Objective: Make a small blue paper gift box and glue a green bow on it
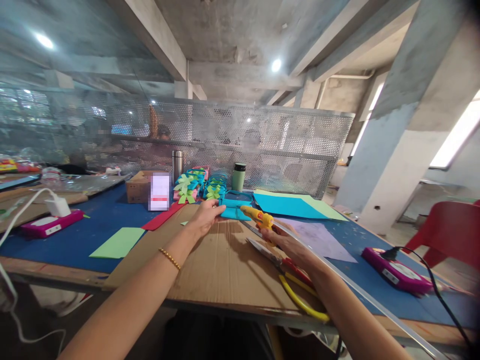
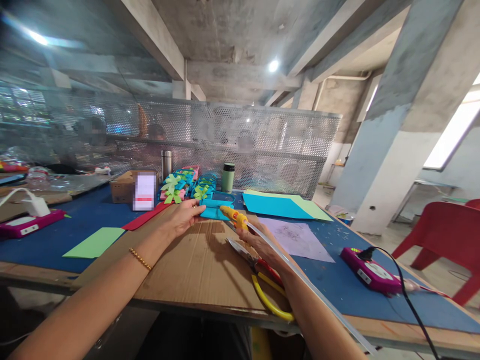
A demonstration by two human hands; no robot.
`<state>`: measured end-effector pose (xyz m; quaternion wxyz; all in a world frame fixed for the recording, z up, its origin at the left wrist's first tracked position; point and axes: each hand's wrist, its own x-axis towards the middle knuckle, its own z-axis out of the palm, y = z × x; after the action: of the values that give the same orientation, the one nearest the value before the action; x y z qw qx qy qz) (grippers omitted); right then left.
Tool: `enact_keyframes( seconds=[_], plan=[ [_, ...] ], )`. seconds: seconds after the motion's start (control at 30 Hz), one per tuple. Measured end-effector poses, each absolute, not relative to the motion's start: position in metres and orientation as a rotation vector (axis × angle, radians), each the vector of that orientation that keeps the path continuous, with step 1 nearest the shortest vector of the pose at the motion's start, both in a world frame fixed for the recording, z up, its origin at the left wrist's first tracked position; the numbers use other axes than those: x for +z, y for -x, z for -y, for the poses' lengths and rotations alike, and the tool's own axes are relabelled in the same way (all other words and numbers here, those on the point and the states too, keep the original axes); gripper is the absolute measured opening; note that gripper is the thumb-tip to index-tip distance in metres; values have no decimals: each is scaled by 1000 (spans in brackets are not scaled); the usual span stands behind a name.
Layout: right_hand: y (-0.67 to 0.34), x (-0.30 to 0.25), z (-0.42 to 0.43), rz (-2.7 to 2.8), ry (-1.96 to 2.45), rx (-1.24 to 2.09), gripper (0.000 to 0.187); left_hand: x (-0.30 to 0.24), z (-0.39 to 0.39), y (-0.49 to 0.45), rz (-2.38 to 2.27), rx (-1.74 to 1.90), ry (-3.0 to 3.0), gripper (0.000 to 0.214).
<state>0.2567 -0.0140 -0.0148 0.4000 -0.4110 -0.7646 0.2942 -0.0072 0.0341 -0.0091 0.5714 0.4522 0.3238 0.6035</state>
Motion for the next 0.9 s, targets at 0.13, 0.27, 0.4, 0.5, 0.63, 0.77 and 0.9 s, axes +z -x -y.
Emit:
enact_keyframes(
  seconds=[0.13, 0.27, 0.4, 0.5, 0.63, 0.77, 0.9],
  plan=[
    [-256, -13, 15, 1925, 1049, 746, 42, -9, -34, 8, -765, 1412, -1055, 16],
    [-256, -13, 16, 1918, 1072, 742, 47, -8, -34, 7, -776, 1419, -1038, 16],
    [-256, -12, 16, 1938, 1102, 704, 49, -8, -34, 8, -780, 1417, -1020, 15],
    [-253, -6, 23, 1966, 1115, 655, 48, -8, -36, 8, -787, 1420, -1000, 16],
    [-251, 8, 40, 1985, 1140, 542, 41, -8, -41, 11, -809, 1416, -968, 15],
    [-263, 23, 39, 2006, 1187, 416, 40, -4, -46, 21, -810, 1438, -932, 20],
    [-297, 30, 12, 2040, 1298, 240, 55, 8, -51, 44, -773, 1566, -888, 16]
  ],
)
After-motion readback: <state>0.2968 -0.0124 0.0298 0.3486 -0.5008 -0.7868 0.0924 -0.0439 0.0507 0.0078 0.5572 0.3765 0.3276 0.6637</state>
